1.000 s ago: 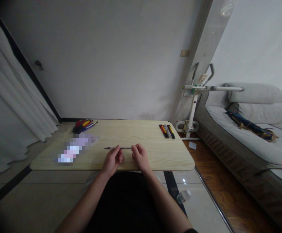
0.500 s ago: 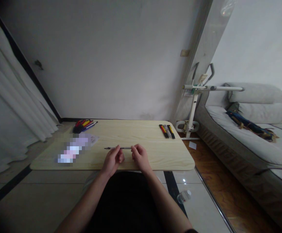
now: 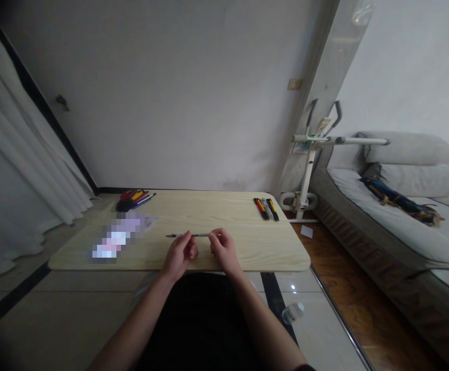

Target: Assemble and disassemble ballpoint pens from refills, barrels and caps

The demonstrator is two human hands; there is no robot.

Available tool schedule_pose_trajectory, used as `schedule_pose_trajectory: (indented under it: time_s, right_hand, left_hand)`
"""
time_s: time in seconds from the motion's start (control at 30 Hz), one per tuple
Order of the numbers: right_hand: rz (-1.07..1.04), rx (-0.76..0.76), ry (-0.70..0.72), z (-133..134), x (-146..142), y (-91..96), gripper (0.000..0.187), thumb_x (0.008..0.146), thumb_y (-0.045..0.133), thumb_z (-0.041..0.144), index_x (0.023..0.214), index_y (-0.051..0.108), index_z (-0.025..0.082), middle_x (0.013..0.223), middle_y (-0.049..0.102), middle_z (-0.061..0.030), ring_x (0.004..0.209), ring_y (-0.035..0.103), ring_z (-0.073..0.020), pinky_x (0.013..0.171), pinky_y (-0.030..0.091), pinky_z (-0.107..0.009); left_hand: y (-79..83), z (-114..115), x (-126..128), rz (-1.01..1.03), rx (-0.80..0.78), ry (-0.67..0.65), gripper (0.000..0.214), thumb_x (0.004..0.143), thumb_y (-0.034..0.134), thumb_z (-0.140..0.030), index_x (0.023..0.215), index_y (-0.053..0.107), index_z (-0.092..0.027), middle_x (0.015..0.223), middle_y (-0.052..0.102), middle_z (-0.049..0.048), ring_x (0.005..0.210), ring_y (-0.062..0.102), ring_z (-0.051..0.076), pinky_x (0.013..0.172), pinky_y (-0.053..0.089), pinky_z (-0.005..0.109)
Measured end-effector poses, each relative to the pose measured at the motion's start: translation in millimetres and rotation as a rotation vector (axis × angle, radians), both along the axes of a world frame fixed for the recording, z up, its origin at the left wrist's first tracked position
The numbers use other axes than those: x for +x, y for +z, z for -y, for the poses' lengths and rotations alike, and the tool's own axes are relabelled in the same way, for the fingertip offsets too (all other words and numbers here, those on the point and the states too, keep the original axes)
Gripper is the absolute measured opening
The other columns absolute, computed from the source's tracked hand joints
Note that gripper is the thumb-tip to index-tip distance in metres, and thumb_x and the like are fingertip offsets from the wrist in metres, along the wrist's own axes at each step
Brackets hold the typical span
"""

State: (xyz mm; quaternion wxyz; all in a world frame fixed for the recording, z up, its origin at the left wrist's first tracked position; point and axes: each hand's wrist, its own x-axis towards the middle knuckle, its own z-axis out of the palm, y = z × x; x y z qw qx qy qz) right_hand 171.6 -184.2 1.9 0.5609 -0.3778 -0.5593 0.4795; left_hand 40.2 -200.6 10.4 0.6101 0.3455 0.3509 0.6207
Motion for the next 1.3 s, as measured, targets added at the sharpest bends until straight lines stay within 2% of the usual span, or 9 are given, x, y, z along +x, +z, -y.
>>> schedule_pose_trajectory:
  time_s: [1.3]
  right_hand:
    - [-0.001,0.011,0.004,1.5,1.6,0.2,0.025,0.075,0.053,0.037,0.089,0.053,0.017,0.048,0.039,0.0076,0.041,0.034,-0.0063,0.038,0.027,-0.018]
  left_hand:
    - [0.7,-0.6,-0.7,0.022,-0.031,0.001,0.032,0.070,0.059,-0.044,0.059,0.049,-0.015,0.039,0.042,-0.0047,0.036,0.037,0.006,0.041,0.026,0.022]
